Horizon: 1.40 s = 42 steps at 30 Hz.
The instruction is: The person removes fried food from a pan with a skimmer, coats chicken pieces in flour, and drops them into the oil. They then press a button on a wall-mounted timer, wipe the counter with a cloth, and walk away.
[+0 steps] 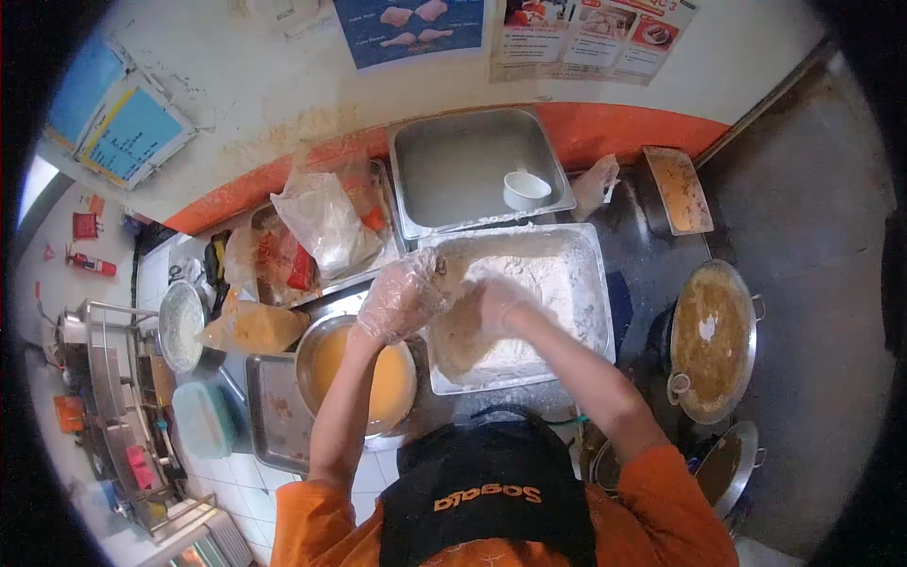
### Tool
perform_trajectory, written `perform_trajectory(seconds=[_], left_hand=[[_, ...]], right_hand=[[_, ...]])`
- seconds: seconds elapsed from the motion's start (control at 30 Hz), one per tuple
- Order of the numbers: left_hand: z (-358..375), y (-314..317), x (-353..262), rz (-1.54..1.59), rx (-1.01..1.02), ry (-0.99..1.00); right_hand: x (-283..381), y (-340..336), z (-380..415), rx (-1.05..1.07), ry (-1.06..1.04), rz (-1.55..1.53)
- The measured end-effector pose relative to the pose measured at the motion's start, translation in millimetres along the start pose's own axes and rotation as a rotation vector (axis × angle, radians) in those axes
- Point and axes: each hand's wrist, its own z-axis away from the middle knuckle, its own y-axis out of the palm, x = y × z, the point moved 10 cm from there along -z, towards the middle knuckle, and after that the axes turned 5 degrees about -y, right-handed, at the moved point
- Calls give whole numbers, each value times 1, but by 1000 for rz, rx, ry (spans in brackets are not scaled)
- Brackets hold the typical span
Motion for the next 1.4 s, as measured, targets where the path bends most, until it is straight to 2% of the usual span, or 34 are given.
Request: perform_trajectory(seconds=[0.07,0.17,0.27,0.37,0.47,0.53,0.63,0.7,0.77,0.87,0.97,1.07,1.17,1.27,1.3,1.33,1.37,1.4], left_hand=[[0,-8,-8,10,-17,32],[3,-13,-11,12,-55,87],[3,-19,-10,48,-59,65],[5,-24,-8,90,-61,55],[1,-21,-5,70,-16,46],[-1,-21,-8,69,12,7],[-6,-21,-15,20,10,46],[-9,-20,-22,27,10,88],[-11,-19,-27,17,9,126],[-7,-18,-30,-11,16,140],[-5,-20,-35,1,22,138],[-4,-19,-35,-30,47,146],[-2,-15,-30,-79,57,128],[0,-6,-14,-116,22,169],[4,2,1,-147,-11,195],[3,-3,-18,-153,14,206],[1,-8,-37,-159,38,218],[0,-5,-39,-167,89,159]], right_hand=[[10,36,-30,-221,30,57],[14,37,-40,-431,100,-310],[11,36,-28,-13,45,-29],[-19,17,-1,-188,305,-363],[11,-19,37,-482,127,-104],[-10,-43,73,-628,152,-334],[-107,53,16,-442,281,-624],[-118,38,34,-511,311,-664],[-104,1,55,-722,327,-581],[-84,-2,39,-373,176,-367],[-78,-19,52,-367,79,-272],[-69,-13,61,-227,69,-565],[-77,56,18,-31,3,-675],[-69,47,34,-101,78,-777],[-56,35,32,-198,14,-666],[-44,24,32,-298,-38,-545],[-40,39,16,-287,-75,-369],[-33,32,20,-326,-85,-317]])
